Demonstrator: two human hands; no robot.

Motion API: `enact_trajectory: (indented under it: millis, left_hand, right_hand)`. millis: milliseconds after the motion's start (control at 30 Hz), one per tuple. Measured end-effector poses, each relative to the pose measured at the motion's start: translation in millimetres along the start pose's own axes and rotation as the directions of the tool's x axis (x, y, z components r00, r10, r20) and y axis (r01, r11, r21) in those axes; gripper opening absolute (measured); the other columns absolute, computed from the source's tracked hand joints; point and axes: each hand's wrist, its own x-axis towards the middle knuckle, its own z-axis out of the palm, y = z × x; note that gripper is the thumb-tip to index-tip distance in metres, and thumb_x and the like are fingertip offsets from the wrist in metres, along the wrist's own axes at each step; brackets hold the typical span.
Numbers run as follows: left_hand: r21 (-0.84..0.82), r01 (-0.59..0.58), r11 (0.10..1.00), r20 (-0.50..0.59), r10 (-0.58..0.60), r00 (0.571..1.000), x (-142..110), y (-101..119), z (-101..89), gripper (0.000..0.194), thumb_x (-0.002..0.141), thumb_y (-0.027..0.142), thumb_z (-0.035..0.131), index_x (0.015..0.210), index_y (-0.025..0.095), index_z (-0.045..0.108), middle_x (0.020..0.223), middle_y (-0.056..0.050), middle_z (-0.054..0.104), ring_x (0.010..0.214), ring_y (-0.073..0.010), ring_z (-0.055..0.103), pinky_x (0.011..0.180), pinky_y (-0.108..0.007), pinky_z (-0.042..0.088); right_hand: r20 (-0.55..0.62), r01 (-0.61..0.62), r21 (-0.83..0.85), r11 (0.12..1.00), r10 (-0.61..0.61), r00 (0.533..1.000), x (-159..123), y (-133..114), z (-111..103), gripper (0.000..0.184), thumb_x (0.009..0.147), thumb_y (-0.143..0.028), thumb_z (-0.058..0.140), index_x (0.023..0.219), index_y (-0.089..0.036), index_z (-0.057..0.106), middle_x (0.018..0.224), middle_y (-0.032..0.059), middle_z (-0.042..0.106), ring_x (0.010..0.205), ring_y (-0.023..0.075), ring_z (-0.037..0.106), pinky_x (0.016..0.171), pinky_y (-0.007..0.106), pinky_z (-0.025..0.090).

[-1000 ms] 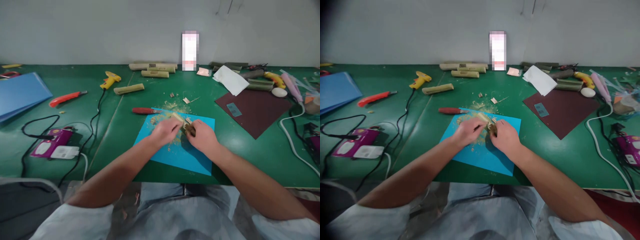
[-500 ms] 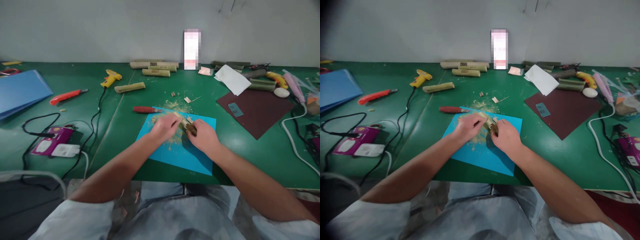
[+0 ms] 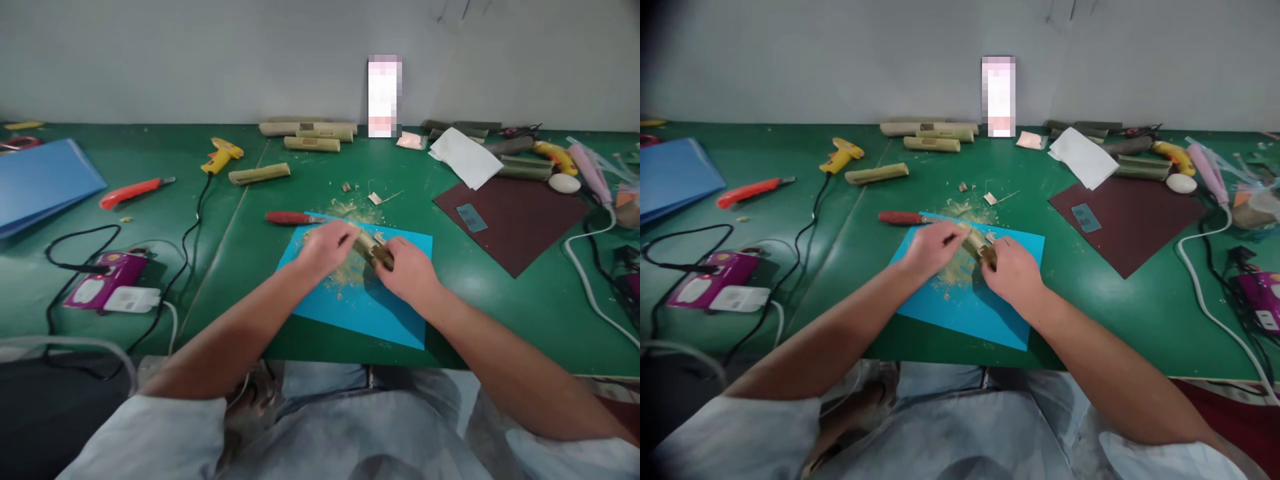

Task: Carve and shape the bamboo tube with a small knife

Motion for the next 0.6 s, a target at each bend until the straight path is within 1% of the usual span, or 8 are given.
enact_trajectory:
  millis: [67,167,200,267,333,367,467,600]
  left_hand:
    - [0.020,0.025,0.999,-0.030,-0.025,0.999,-0.9,2.0,0.1,0.023,0.097,0.027,0.054,0.081,0.017,0.067,0.080,-0.004,0.070,0.076,-0.0164,0.065,0.073,-0.029,0.052]
    - [-0.034,-0.066,0.997,0.084,0.069,0.994,-4.7,7.6,0.7,0.018,0.098,0.025,0.053,0.091,0.019,0.069,0.088,-0.004,0.072,0.082,-0.0166,0.068,0.076,-0.029,0.053]
    - [-0.049,-0.087,0.995,0.093,0.091,0.991,-5.5,8.5,0.5,0.018,0.098,0.024,0.053,0.093,0.019,0.070,0.089,-0.004,0.073,0.083,-0.0165,0.068,0.076,-0.029,0.054]
    - [-0.053,-0.074,0.996,0.027,0.076,0.997,-4.9,6.7,-1.2,0.019,0.098,0.025,0.054,0.091,0.019,0.070,0.087,-0.004,0.073,0.081,-0.0164,0.068,0.076,-0.029,0.054]
    - [-0.037,-0.025,0.999,-0.073,0.022,0.997,-2.2,1.6,-3.6,0.020,0.098,0.027,0.055,0.088,0.018,0.070,0.086,-0.004,0.073,0.080,-0.0164,0.068,0.077,-0.029,0.054]
    - [-0.026,-0.005,1.000,-0.100,0.002,0.995,-0.7,-1.2,-4.5,0.020,0.098,0.027,0.055,0.089,0.018,0.070,0.087,-0.005,0.074,0.081,-0.0165,0.068,0.078,-0.030,0.054]
    - [0.018,0.013,1.000,-0.094,-0.011,0.996,1.8,-6.2,-4.8,0.020,0.098,0.027,0.054,0.091,0.018,0.070,0.091,-0.006,0.074,0.085,-0.0171,0.068,0.080,-0.030,0.054]
    - [0.018,-0.022,1.000,-0.074,0.024,0.997,-0.2,-4.4,-2.7,0.018,0.097,0.026,0.056,0.095,0.017,0.071,0.092,-0.007,0.074,0.086,-0.0182,0.069,0.081,-0.031,0.054]
  right_hand:
    - [-0.005,-0.007,0.002,1.000,0.007,1.000,-0.3,-0.1,0.0,0.012,0.090,-0.032,0.056,0.086,-0.021,0.053,0.093,0.0092,0.065,0.085,0.0225,0.060,0.070,0.033,0.040]
    - [0.006,0.007,0.005,1.000,-0.007,1.000,-0.6,0.1,0.0,0.011,0.089,-0.031,0.056,0.085,-0.021,0.053,0.094,0.0093,0.066,0.086,0.0226,0.060,0.070,0.033,0.040]
    - [0.008,0.005,0.007,1.000,-0.005,1.000,-0.4,0.1,-0.1,0.011,0.089,-0.031,0.056,0.085,-0.021,0.053,0.094,0.0093,0.066,0.086,0.0226,0.060,0.070,0.033,0.040]
    - [0.008,-0.006,0.012,1.000,0.006,1.000,0.1,0.2,-0.5,0.012,0.090,-0.033,0.056,0.086,-0.021,0.053,0.094,0.0096,0.066,0.086,0.0225,0.060,0.069,0.033,0.040]
    - [0.008,-0.018,0.015,1.000,0.018,1.000,0.7,0.4,-1.0,0.013,0.090,-0.034,0.056,0.086,-0.021,0.054,0.094,0.0095,0.066,0.084,0.0223,0.060,0.069,0.033,0.040]
    - [0.009,-0.017,0.016,1.000,0.017,1.000,0.9,0.5,-1.3,0.013,0.090,-0.034,0.056,0.086,-0.021,0.054,0.095,0.0093,0.066,0.084,0.0222,0.060,0.068,0.033,0.040]
    - [0.017,-0.012,0.016,1.000,0.012,1.000,0.9,0.6,-2.2,0.012,0.089,-0.033,0.056,0.087,-0.021,0.054,0.095,0.0091,0.066,0.084,0.0221,0.060,0.069,0.033,0.040]
    - [0.020,-0.024,0.013,1.000,0.024,1.000,0.1,0.6,-2.3,0.012,0.089,-0.033,0.057,0.088,-0.021,0.054,0.095,0.0090,0.066,0.085,0.0220,0.060,0.068,0.033,0.039]
